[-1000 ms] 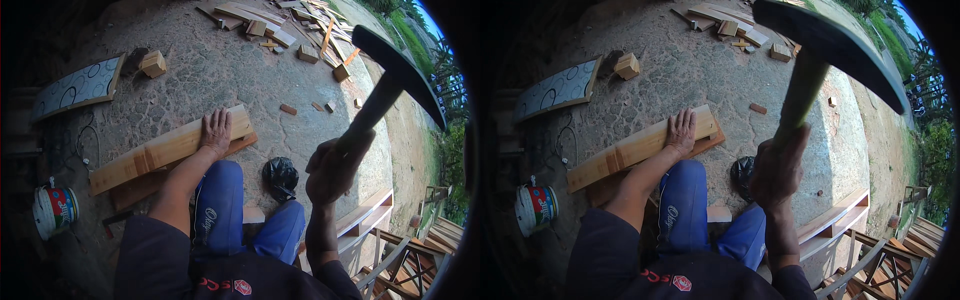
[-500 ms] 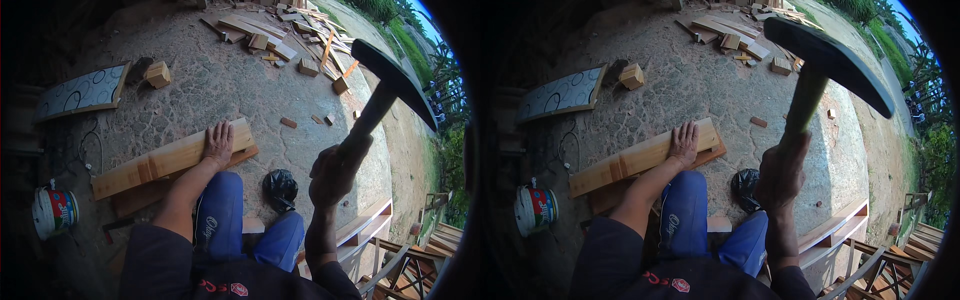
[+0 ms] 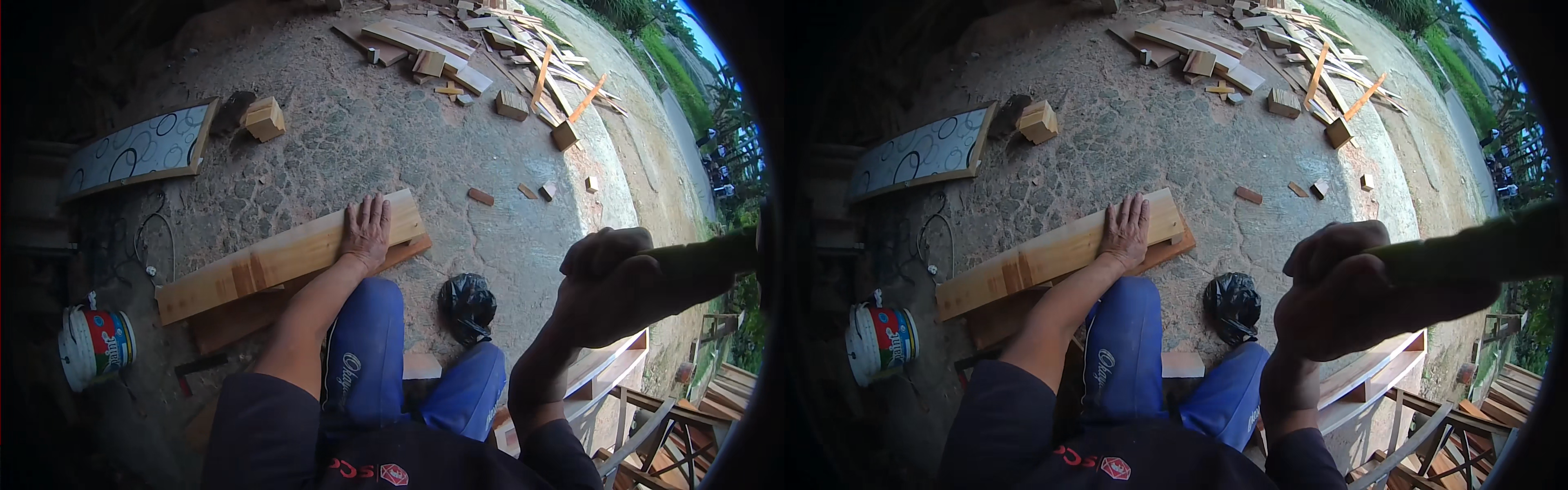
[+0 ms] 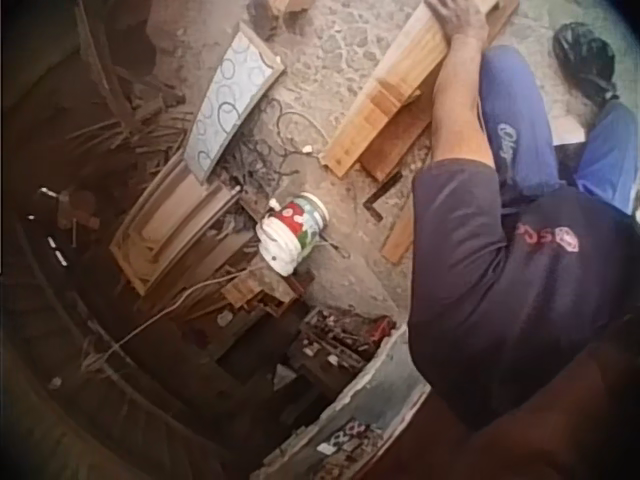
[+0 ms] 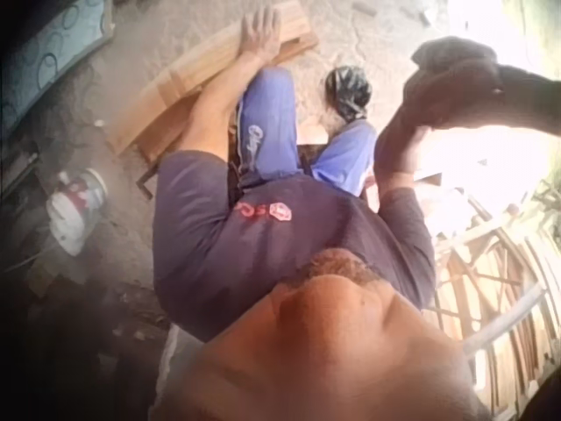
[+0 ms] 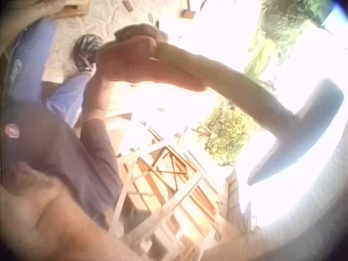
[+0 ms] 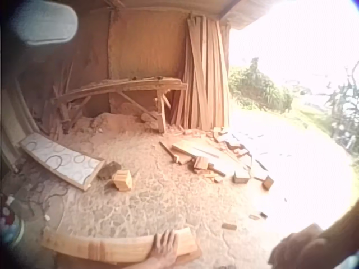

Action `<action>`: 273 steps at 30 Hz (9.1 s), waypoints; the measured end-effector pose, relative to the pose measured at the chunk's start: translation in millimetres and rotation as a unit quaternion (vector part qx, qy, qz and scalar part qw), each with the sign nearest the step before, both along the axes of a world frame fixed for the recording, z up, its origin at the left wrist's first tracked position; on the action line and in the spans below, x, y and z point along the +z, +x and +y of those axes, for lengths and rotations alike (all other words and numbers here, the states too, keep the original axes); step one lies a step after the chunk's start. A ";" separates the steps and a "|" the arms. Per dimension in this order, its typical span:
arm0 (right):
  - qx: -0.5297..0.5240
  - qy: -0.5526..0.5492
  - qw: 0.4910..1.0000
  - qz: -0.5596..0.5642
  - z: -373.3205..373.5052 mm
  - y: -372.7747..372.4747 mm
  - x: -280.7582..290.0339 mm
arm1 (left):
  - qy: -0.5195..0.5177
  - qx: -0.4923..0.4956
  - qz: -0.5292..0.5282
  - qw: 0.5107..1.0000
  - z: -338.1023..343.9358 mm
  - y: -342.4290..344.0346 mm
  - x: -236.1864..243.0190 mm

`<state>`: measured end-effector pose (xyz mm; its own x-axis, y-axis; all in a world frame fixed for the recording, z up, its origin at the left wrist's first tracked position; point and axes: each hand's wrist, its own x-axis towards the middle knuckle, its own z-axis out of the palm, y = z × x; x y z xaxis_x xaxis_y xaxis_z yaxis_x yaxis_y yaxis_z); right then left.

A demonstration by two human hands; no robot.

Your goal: The person assembles wooden components by marking them with a pencil, aligning pieces, and securing them using a hammer.

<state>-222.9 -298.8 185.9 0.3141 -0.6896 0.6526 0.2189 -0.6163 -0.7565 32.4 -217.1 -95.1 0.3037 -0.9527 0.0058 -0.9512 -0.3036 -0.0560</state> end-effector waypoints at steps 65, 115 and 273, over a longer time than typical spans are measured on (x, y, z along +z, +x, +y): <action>-0.180 0.316 0.731 0.577 39.8 -96.7 -390.7 | -0.146 0.084 0.150 0.974 -79.6 -14.9 -3.4; -0.152 0.403 0.788 0.439 102.9 -2.3 -355.6 | -0.318 0.052 0.435 0.841 -65.3 -0.9 -21.2; -0.021 -0.026 0.926 0.375 26.0 36.8 -123.8 | 0.016 0.176 0.226 0.958 -12.1 42.7 22.3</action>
